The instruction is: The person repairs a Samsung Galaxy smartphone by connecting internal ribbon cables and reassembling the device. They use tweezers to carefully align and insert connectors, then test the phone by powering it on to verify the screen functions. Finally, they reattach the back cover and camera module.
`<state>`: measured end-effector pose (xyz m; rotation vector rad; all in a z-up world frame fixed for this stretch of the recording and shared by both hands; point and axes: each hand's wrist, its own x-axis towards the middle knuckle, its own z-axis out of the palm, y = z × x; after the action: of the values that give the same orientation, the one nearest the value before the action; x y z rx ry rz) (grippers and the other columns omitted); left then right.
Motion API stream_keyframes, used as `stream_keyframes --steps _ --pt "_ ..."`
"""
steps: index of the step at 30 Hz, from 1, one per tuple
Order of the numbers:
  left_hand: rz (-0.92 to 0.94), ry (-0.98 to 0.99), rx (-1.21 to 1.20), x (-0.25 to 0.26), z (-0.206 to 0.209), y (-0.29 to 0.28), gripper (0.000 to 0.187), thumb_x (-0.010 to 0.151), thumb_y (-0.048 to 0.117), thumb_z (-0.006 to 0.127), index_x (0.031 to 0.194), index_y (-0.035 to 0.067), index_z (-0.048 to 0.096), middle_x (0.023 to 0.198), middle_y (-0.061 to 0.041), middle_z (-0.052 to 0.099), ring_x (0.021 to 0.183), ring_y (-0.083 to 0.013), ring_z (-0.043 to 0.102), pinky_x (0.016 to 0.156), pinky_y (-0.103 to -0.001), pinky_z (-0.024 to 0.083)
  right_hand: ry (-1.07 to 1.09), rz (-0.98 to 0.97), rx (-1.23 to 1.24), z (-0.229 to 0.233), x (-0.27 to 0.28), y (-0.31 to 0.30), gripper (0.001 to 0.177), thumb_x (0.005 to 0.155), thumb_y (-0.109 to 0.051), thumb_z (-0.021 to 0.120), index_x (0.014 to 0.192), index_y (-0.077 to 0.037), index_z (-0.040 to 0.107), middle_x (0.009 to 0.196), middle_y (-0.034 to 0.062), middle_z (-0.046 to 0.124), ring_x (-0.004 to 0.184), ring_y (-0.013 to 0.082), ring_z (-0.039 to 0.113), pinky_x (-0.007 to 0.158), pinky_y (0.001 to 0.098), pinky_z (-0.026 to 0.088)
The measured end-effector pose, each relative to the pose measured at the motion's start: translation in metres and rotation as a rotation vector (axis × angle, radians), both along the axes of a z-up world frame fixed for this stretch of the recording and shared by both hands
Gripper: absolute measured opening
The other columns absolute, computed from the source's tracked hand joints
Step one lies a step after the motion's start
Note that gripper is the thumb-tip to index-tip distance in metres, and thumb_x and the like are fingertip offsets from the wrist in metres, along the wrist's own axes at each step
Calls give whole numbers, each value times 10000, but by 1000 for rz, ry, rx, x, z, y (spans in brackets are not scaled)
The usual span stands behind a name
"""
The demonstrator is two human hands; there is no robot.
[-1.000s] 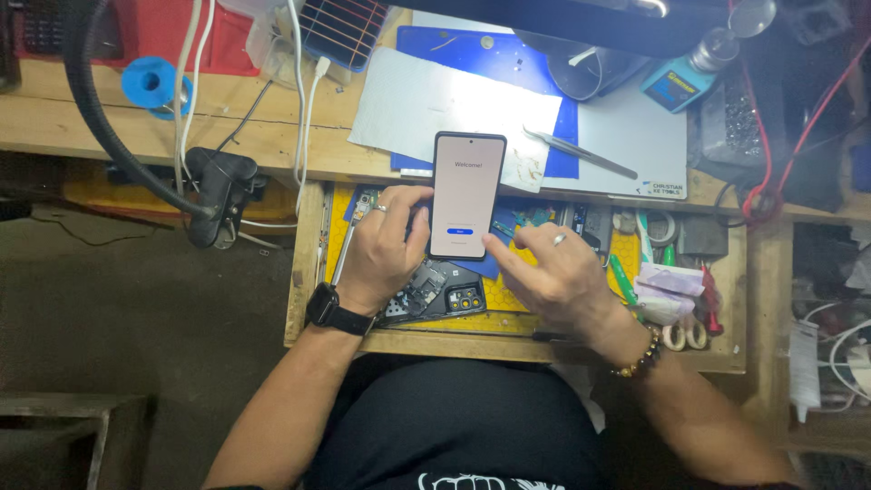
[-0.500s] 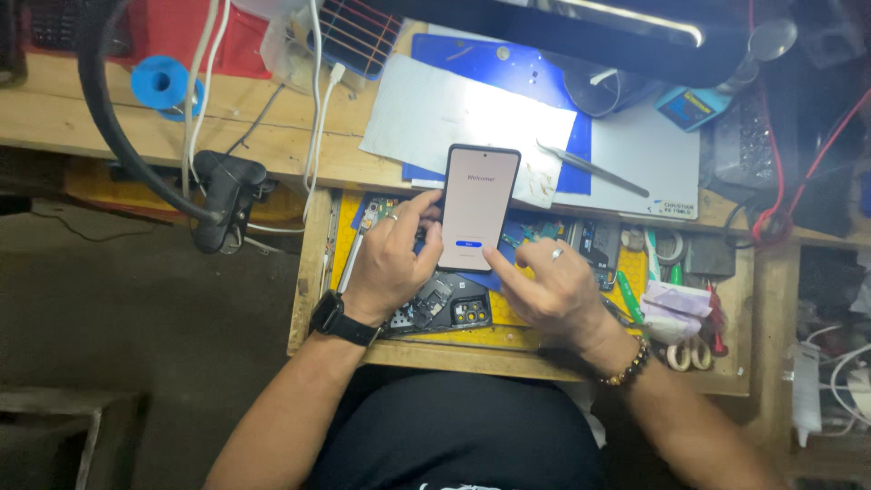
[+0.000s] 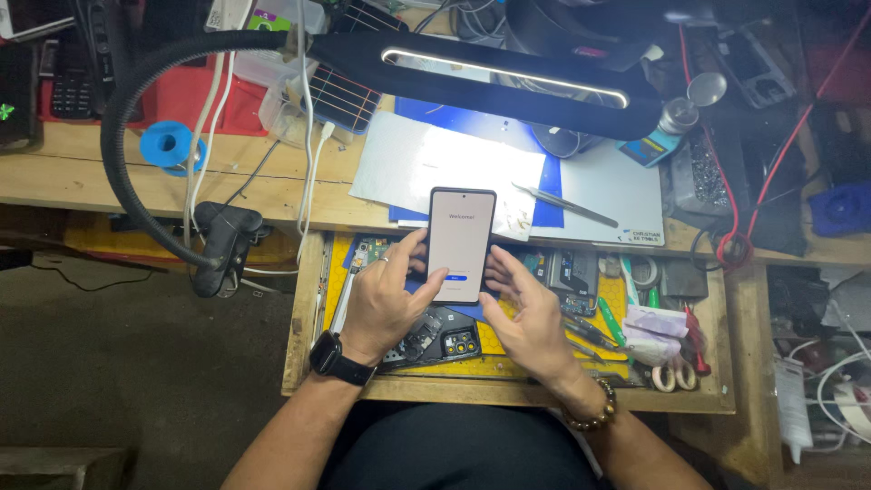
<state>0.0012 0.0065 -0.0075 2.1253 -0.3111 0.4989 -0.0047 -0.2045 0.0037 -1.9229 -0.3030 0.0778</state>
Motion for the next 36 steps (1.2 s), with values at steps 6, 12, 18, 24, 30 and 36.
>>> stream_keyframes --steps 6,12,18,24,30,36 --pt "30 11 190 -6 11 -7 776 792 369 877 1326 -75 530 903 -153 730 732 -265 732 631 -360 576 90 -27 78 -4 -2 4 638 915 1 635 1504 66 401 1384 201 600 1279 249 610 1063 361 534" --pt "112 -16 239 -14 16 -24 941 719 436 894 1364 -98 465 1053 -228 683 801 -330 727 654 -390 576 168 -6 207 -9 -2 -1 654 912 31 621 1524 50 391 1412 185 562 1283 238 583 1078 369 528" --pt "128 59 229 -15 14 -29 969 716 426 904 1379 -106 439 1090 -256 677 794 -341 732 627 -406 585 206 34 228 -10 -1 -8 679 908 42 624 1546 23 392 1477 179 512 1347 239 518 1072 364 519" --pt "147 91 226 -16 20 -32 976 707 437 905 1379 -101 443 1075 -249 679 798 -356 731 623 -423 585 168 37 172 -7 -4 -4 694 919 4 643 1550 17 355 1455 173 547 1290 229 578 1070 342 521" --pt "130 180 193 -15 27 -34 1051 690 508 910 1380 -119 424 1059 -268 666 795 -350 734 606 -423 589 -141 31 -78 17 -11 -3 611 907 -29 682 1475 58 475 1386 223 619 1227 257 651 1008 345 544" --pt "119 277 59 -16 36 -36 1014 705 490 900 1408 -69 430 1090 -214 689 886 -314 746 666 -407 603 -300 29 -137 31 -22 0 524 914 -44 693 1406 63 547 1324 246 664 1125 278 715 991 351 557"
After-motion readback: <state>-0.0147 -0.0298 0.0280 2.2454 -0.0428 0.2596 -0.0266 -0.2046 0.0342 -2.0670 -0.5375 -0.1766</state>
